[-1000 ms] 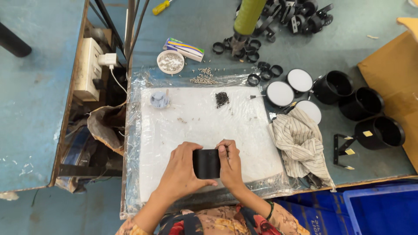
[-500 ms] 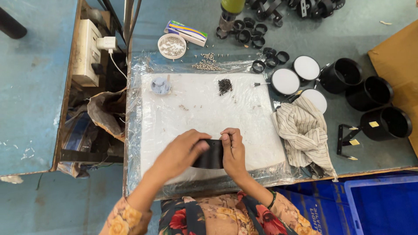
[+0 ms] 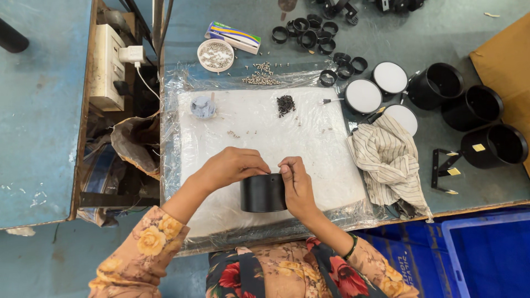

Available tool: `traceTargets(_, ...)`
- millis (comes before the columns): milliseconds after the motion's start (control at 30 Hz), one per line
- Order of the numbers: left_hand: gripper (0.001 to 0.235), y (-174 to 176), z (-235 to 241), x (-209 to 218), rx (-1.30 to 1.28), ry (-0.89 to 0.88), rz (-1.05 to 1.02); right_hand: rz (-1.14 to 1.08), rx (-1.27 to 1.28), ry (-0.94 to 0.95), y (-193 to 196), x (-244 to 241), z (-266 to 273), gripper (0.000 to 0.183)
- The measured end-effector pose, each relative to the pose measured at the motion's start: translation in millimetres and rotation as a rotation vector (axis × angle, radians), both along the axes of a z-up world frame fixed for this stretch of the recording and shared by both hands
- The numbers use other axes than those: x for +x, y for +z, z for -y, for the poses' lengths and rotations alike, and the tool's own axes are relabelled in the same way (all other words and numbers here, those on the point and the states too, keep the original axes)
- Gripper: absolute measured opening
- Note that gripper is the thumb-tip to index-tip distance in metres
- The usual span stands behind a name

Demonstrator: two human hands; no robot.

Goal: The person assembles black cylindrical light fixtures by hand, inserting small metal components and using a green pneumatic tool to drive fasteners. They wipe the fixture with a cloth, attach a metal bracket, and place the completed unit into a blue bin.

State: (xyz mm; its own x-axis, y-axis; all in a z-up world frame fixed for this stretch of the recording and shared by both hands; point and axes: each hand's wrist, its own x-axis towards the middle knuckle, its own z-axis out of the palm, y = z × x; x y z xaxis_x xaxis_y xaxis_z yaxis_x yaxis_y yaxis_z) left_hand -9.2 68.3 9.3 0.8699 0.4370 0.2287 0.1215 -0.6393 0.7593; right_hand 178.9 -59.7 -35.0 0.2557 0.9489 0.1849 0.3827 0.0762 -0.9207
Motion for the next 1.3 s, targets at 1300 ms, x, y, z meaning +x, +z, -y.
traceTargets(1300,0.009,-8.5,16.1,-6.5,0.053,0.191,0.008,-0.179,0.231,0.064,-7.2,-7.0,4.7,0.015)
